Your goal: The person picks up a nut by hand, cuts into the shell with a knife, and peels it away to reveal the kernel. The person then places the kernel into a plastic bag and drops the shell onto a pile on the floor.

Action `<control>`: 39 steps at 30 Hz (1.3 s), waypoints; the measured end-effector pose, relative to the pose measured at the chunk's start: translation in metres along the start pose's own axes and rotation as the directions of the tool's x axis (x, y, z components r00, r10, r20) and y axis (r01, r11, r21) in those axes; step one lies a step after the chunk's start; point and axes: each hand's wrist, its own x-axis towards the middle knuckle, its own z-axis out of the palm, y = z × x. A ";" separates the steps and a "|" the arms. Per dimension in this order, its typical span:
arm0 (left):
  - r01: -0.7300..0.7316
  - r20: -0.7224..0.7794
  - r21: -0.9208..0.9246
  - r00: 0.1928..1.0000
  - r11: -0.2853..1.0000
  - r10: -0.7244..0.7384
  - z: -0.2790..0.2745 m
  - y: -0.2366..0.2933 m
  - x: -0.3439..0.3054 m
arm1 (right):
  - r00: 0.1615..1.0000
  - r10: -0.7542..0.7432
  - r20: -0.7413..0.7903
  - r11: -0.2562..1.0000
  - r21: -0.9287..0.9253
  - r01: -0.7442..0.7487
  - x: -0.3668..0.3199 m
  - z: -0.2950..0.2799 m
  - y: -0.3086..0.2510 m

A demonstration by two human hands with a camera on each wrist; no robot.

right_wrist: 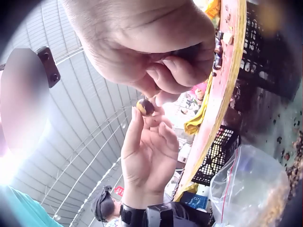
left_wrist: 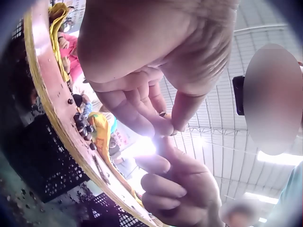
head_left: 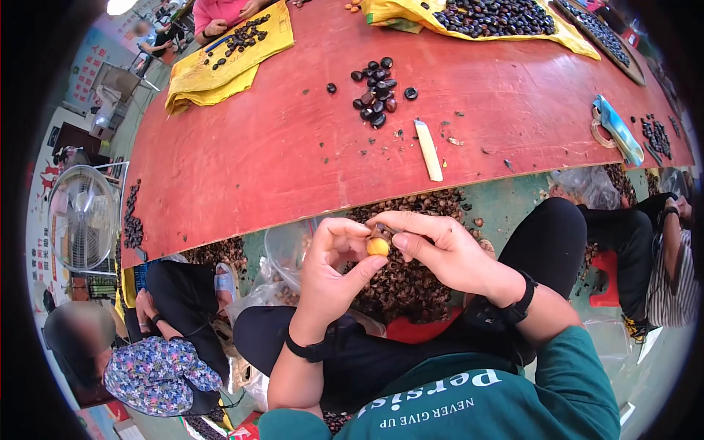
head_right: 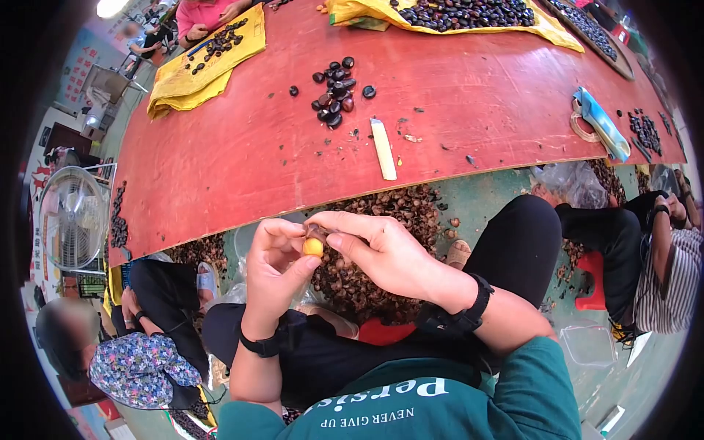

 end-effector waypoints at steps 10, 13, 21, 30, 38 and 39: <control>0.102 -0.113 -0.460 0.979 0.882 -0.172 0.000 -0.001 0.004 | 0.987 -0.124 -0.104 0.984 -0.142 0.109 0.001 0.007 0.000; 0.107 -0.132 -0.422 0.975 0.900 -0.178 0.001 -0.006 0.004 | 0.988 -0.136 -0.075 0.985 -0.114 0.127 0.000 0.009 -0.003; 0.031 -0.171 -0.292 0.982 0.956 -0.084 0.007 -0.011 0.007 | 1.000 -0.019 -0.021 0.996 0.086 0.021 0.000 0.009 0.003; 0.012 -0.132 -0.254 0.990 0.967 -0.047 0.005 -0.017 0.003 | 0.999 0.047 0.026 0.981 0.185 -0.051 0.001 0.004 -0.005; 0.003 -0.124 -0.231 0.992 0.973 -0.033 0.003 -0.018 0.001 | 0.997 0.065 0.052 0.973 0.218 -0.075 0.001 0.002 -0.003; 0.003 -0.122 -0.217 0.992 0.976 -0.030 0.003 -0.019 0.001 | 0.996 0.072 0.054 0.971 0.226 -0.082 0.001 0.002 -0.002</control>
